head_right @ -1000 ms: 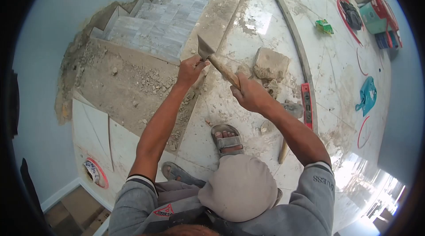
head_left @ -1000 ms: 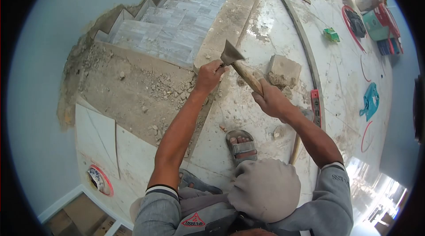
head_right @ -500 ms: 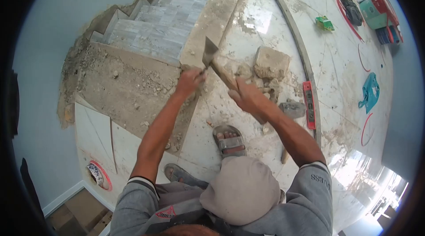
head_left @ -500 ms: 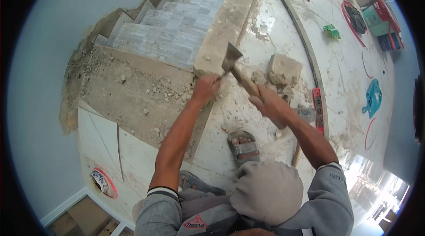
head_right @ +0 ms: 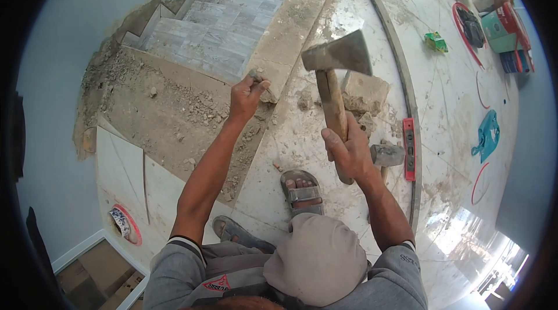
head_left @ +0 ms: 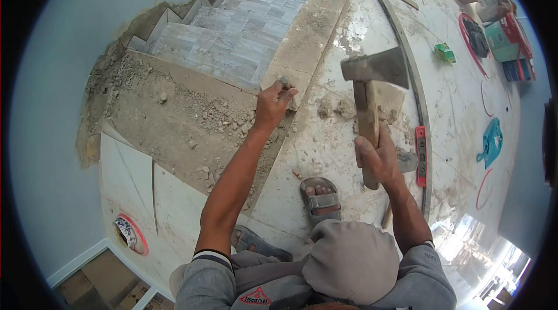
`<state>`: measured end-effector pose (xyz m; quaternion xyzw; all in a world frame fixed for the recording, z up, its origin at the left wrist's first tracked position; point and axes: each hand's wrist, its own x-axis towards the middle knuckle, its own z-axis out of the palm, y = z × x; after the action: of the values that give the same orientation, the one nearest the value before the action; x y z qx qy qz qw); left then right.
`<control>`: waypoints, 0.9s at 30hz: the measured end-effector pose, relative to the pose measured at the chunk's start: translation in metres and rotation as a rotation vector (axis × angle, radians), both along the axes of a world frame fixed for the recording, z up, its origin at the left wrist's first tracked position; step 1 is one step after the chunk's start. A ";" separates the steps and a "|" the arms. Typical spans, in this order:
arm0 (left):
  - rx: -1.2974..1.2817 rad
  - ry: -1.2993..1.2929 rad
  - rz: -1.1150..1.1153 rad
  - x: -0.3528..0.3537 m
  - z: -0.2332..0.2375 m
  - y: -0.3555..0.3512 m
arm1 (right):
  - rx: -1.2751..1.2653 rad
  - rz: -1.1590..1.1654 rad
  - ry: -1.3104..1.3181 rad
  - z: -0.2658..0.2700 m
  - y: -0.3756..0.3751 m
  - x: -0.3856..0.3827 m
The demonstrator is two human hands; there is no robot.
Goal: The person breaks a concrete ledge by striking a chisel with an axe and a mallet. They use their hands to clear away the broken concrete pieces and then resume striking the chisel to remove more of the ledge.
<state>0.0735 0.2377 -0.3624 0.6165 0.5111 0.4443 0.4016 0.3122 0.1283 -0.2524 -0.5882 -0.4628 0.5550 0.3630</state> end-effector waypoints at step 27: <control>0.030 0.223 -0.115 0.023 0.004 0.020 | 0.105 0.392 -0.502 0.041 0.069 0.006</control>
<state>0.0966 0.2575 -0.3586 0.6964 0.5096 0.3567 0.3580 0.3181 0.1973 -0.2116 -0.5869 -0.6704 0.4273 0.1534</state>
